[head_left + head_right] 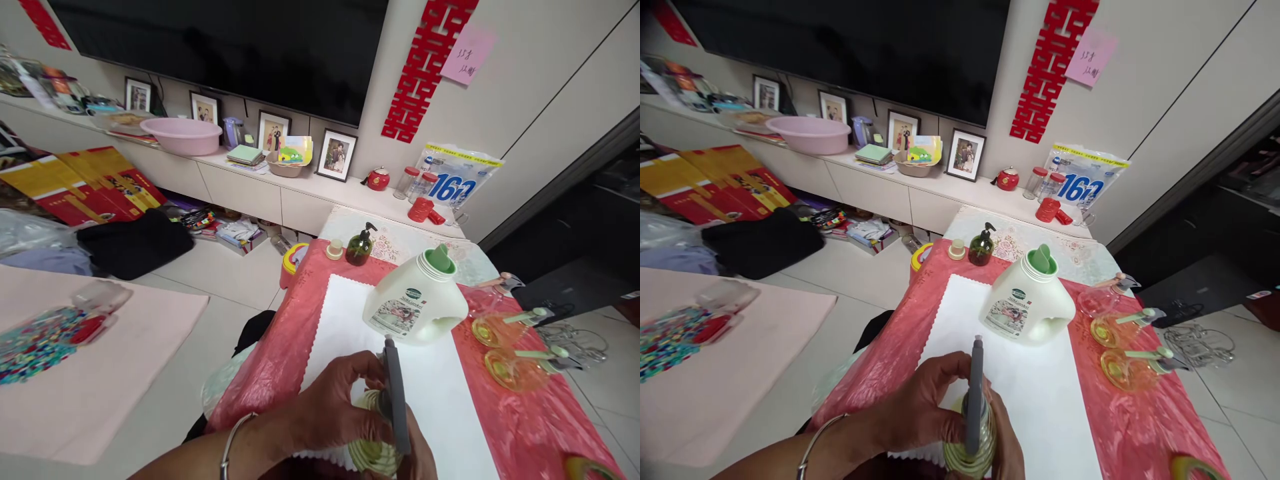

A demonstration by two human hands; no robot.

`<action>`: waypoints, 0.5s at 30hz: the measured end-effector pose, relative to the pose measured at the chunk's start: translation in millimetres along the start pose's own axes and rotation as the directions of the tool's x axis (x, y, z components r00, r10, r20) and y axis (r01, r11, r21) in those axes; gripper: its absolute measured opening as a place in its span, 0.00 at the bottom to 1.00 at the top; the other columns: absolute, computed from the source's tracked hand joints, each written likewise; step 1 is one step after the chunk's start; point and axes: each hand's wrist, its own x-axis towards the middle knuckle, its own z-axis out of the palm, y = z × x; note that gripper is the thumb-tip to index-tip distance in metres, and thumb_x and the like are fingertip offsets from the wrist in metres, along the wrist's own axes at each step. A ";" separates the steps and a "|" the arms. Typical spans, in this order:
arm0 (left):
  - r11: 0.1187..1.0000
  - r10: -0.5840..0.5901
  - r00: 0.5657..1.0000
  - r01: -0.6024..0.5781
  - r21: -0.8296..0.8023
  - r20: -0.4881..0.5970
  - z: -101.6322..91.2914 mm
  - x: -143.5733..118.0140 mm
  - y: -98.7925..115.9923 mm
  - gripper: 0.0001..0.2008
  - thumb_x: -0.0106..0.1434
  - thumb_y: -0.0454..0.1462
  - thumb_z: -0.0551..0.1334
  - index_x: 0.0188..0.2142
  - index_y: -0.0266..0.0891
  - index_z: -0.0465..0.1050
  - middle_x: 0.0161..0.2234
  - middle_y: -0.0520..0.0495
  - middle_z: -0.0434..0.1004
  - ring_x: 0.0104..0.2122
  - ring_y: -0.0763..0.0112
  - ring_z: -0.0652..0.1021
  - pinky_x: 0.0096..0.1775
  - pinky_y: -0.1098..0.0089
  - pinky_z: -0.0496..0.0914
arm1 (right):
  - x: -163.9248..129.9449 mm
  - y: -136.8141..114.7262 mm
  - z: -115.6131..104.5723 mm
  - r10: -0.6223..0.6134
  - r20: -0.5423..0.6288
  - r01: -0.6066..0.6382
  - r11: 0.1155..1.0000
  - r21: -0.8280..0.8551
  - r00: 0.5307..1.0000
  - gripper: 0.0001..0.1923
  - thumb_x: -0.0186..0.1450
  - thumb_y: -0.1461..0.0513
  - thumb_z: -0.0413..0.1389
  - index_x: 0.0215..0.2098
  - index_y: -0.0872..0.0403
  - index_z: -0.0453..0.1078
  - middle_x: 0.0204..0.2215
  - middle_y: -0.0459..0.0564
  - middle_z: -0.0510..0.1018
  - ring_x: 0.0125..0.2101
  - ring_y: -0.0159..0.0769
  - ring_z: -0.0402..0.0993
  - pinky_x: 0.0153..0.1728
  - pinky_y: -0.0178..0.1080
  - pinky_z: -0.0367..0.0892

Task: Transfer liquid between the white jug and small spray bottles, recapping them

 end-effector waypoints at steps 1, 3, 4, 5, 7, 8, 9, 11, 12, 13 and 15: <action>1.000 0.009 0.999 -0.010 -0.029 -0.033 3.4 0.8 -2.9 0.25 0.41 0.43 0.82 0.36 0.39 0.78 0.37 0.49 0.77 0.41 0.63 0.74 0.48 0.61 0.67 | 0.5 -3.5 3.1 -0.005 -0.014 0.005 1.000 -0.001 1.000 0.44 0.62 0.40 0.61 0.68 0.54 0.59 0.64 0.58 0.62 0.65 0.51 0.60 0.65 0.45 0.62; 0.994 0.043 0.996 -0.051 -0.092 -0.082 9.3 2.5 -8.5 0.24 0.41 0.42 0.81 0.36 0.40 0.78 0.36 0.50 0.76 0.39 0.65 0.73 0.46 0.63 0.67 | 1.8 -10.0 9.7 -0.005 -0.049 0.005 1.000 -0.002 0.999 0.42 0.64 0.41 0.59 0.68 0.54 0.57 0.62 0.58 0.65 0.62 0.50 0.64 0.60 0.42 0.68; 0.990 0.070 0.993 -0.082 -0.114 -0.100 11.7 3.5 -11.1 0.24 0.42 0.42 0.81 0.38 0.40 0.78 0.36 0.50 0.75 0.39 0.65 0.73 0.45 0.64 0.67 | 2.9 -13.0 13.1 -0.013 -0.074 0.012 1.000 -0.016 0.997 0.41 0.65 0.42 0.59 0.68 0.53 0.57 0.60 0.58 0.66 0.60 0.49 0.67 0.57 0.41 0.71; 0.985 0.100 0.988 -0.115 -0.126 -0.115 13.6 4.6 -13.5 0.24 0.43 0.42 0.81 0.39 0.41 0.79 0.36 0.50 0.75 0.39 0.66 0.72 0.44 0.64 0.67 | 4.3 -15.9 16.6 -0.027 -0.104 0.023 0.999 -0.042 0.994 0.39 0.65 0.44 0.59 0.68 0.53 0.56 0.60 0.57 0.67 0.59 0.48 0.68 0.55 0.40 0.72; 0.976 0.146 0.980 -0.165 -0.139 -0.138 16.1 6.9 -16.5 0.24 0.45 0.43 0.80 0.41 0.42 0.80 0.36 0.50 0.74 0.38 0.67 0.72 0.44 0.65 0.67 | 7.9 -20.9 23.2 -0.069 -0.166 0.049 0.991 -0.120 0.984 0.37 0.66 0.47 0.60 0.67 0.51 0.57 0.59 0.55 0.67 0.57 0.47 0.70 0.54 0.40 0.73; 0.972 0.160 0.976 -0.182 -0.149 -0.148 16.8 8.1 -16.7 0.24 0.45 0.43 0.80 0.41 0.42 0.81 0.35 0.50 0.73 0.37 0.68 0.72 0.44 0.65 0.67 | 9.9 -22.9 26.0 -0.091 -0.194 0.059 0.984 -0.166 0.977 0.36 0.66 0.49 0.60 0.67 0.51 0.57 0.59 0.55 0.68 0.56 0.47 0.71 0.54 0.40 0.73; 0.966 0.171 0.973 -0.197 -0.167 -0.158 17.0 9.0 -15.7 0.24 0.45 0.43 0.81 0.40 0.42 0.81 0.34 0.51 0.73 0.37 0.68 0.72 0.44 0.66 0.67 | 11.6 -24.4 28.2 -0.111 -0.215 0.065 0.976 -0.209 0.970 0.35 0.66 0.50 0.60 0.66 0.51 0.58 0.59 0.54 0.68 0.56 0.47 0.71 0.55 0.41 0.73; 0.953 0.183 0.968 -0.217 -0.213 -0.171 15.8 10.2 -9.7 0.24 0.44 0.44 0.81 0.40 0.43 0.81 0.33 0.52 0.72 0.35 0.70 0.71 0.43 0.67 0.67 | 13.3 -25.1 30.6 -0.141 -0.230 0.078 0.962 -0.263 0.963 0.34 0.67 0.51 0.59 0.67 0.51 0.57 0.59 0.54 0.67 0.57 0.49 0.70 0.56 0.43 0.73; 0.947 0.182 0.967 -0.221 -0.232 -0.180 13.9 10.6 -4.8 0.25 0.44 0.45 0.81 0.41 0.43 0.82 0.32 0.52 0.72 0.34 0.71 0.71 0.42 0.67 0.67 | 13.0 -24.3 30.5 -0.144 -0.230 0.078 0.958 -0.275 0.962 0.33 0.67 0.52 0.58 0.67 0.51 0.57 0.59 0.54 0.67 0.58 0.49 0.69 0.56 0.43 0.73; 0.944 0.178 0.965 -0.222 -0.245 -0.191 11.1 10.8 1.3 0.25 0.45 0.45 0.81 0.42 0.43 0.82 0.31 0.52 0.72 0.33 0.71 0.71 0.41 0.67 0.68 | 12.0 -23.0 29.5 -0.139 -0.231 0.071 0.957 -0.282 0.963 0.33 0.67 0.52 0.57 0.67 0.51 0.56 0.60 0.53 0.67 0.59 0.49 0.68 0.56 0.43 0.72; 0.935 0.182 0.951 -0.246 -0.256 -0.249 2.1 11.9 15.6 0.24 0.48 0.46 0.79 0.43 0.43 0.82 0.31 0.51 0.74 0.33 0.70 0.72 0.40 0.67 0.69 | 8.2 -19.7 24.4 -0.106 -0.254 0.030 0.957 -0.287 0.961 0.34 0.66 0.54 0.56 0.67 0.51 0.56 0.60 0.53 0.66 0.60 0.50 0.68 0.56 0.43 0.72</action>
